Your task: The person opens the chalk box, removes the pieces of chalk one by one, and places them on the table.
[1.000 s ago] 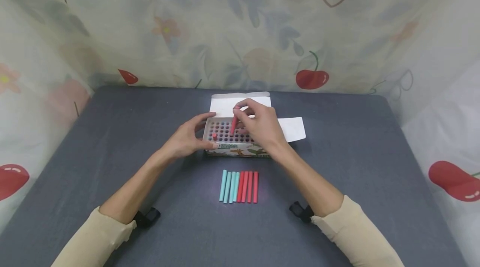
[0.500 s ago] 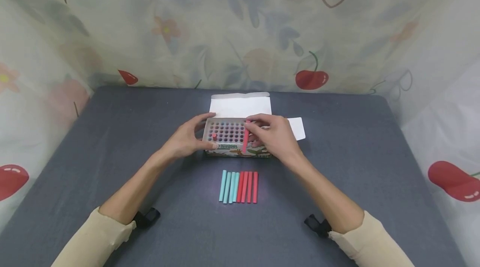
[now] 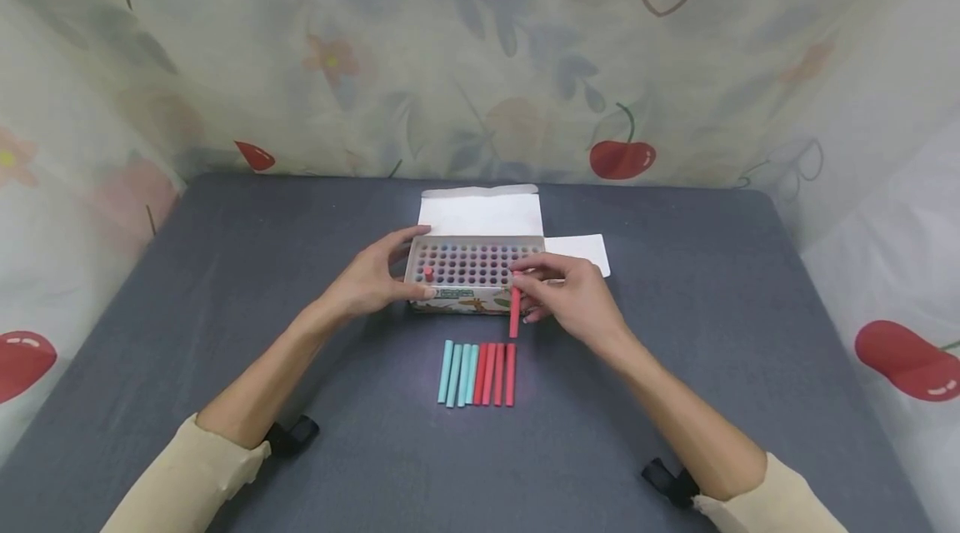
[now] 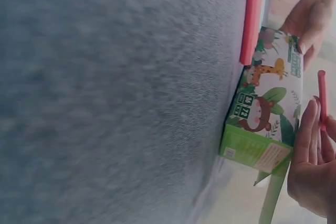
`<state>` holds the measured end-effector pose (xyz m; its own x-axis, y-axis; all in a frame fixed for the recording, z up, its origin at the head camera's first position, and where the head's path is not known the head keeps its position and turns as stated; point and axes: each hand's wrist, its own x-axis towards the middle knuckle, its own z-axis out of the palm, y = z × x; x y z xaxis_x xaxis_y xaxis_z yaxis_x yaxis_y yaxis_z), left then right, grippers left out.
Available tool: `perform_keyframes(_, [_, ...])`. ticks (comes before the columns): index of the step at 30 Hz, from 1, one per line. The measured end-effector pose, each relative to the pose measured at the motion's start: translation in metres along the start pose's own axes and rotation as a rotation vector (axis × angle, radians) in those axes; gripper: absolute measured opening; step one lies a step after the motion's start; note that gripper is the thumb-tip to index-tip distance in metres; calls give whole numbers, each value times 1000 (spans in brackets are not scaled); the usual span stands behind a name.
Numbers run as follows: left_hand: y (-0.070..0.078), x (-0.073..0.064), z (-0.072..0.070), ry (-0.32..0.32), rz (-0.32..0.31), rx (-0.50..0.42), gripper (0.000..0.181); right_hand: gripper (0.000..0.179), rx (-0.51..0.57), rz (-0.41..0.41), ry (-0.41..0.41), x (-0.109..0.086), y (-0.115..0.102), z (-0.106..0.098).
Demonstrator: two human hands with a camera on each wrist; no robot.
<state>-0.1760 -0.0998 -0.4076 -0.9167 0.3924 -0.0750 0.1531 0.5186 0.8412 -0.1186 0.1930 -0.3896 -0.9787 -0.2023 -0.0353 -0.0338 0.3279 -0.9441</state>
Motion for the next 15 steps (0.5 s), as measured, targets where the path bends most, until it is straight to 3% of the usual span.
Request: perform_keyframes(15, [-1, 2, 0, 1, -1, 33, 91, 37, 48, 124, -103, -22, 29, 1])
